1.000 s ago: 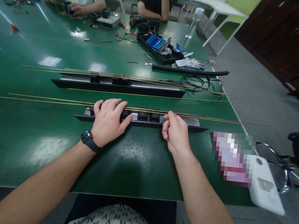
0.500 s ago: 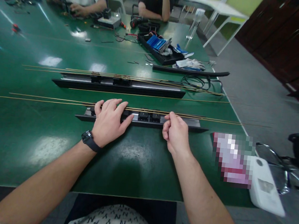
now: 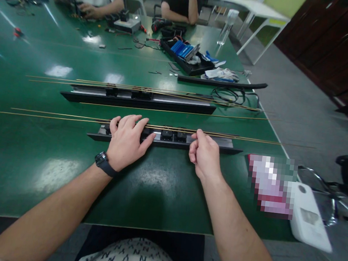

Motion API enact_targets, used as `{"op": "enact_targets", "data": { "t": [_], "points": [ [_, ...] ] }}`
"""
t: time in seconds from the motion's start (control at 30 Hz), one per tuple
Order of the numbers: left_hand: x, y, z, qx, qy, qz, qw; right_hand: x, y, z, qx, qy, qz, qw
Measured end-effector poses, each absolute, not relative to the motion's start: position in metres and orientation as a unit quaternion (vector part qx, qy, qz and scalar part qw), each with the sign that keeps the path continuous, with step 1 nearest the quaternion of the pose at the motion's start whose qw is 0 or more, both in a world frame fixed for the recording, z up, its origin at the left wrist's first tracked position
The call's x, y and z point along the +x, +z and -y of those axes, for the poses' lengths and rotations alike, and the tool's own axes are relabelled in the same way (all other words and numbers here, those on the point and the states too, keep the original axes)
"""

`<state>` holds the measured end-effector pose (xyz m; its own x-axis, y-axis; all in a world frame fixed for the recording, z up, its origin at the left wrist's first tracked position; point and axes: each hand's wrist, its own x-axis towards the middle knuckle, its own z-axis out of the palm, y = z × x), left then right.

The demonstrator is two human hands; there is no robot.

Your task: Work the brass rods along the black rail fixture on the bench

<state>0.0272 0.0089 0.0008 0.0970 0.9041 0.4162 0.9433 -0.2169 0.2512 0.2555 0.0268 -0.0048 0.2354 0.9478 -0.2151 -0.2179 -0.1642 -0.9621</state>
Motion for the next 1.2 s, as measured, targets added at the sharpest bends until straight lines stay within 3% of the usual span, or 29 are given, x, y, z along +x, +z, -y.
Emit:
{"op": "enact_targets", "data": {
  "t": [1.2],
  "points": [
    [0.0271, 0.0008, -0.0086, -0.740, -0.247, 0.624, 0.042, 0.2554, -0.0023, -0.0260, -0.556, 0.524, 0.335, 0.551]
  ]
}}
